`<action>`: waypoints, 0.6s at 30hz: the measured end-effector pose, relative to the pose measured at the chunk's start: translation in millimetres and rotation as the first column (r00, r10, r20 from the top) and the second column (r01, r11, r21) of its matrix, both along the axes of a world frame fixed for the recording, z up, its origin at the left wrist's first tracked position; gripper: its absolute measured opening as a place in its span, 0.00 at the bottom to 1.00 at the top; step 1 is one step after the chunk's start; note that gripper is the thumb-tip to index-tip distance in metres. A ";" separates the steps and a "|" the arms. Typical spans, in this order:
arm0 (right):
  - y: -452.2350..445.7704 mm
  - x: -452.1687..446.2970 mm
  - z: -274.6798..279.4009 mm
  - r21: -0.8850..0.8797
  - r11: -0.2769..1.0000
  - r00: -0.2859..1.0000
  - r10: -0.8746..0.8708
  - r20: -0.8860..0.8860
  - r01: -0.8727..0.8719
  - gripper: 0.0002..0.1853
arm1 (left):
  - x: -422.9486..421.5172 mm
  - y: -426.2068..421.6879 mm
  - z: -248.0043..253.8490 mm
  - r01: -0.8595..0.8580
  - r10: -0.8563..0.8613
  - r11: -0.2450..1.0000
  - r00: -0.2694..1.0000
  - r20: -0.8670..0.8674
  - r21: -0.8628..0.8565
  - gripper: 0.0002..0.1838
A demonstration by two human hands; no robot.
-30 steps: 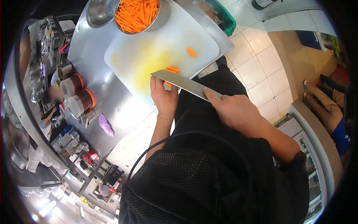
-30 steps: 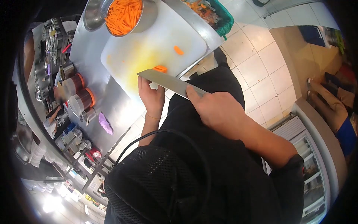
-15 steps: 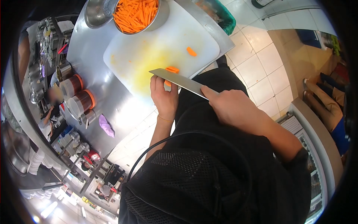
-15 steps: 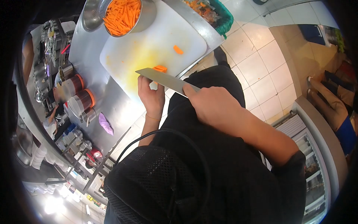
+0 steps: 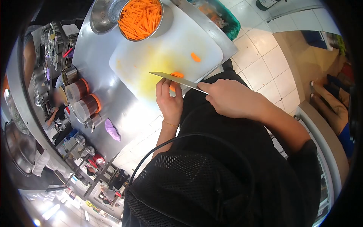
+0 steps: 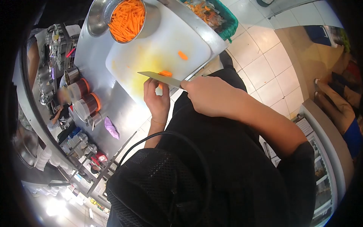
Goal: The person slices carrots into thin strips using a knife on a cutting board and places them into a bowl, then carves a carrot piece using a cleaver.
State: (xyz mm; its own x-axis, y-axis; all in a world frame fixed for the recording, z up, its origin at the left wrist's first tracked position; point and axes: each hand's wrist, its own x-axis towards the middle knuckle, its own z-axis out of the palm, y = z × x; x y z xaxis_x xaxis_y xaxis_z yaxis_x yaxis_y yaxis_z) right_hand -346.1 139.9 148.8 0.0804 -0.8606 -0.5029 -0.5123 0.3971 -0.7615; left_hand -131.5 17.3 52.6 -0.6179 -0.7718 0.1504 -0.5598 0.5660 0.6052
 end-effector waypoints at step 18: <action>-20.7 -19.1 -37.5 -0.035 0.999 0.975 0.030 0.218 -0.023 0.27 | -1.9 -0.4 3.0 0.013 -0.014 0.999 0.999 -0.032 -0.043 0.14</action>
State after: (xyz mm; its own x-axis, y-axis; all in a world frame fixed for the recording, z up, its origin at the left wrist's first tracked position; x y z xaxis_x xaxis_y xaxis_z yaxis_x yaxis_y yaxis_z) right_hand -365.2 119.2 111.3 0.2081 -0.8723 -0.4426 -0.3418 0.3591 -0.8685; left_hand -133.4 16.9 55.6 -0.6225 -0.7558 0.2030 -0.5322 0.5990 0.5984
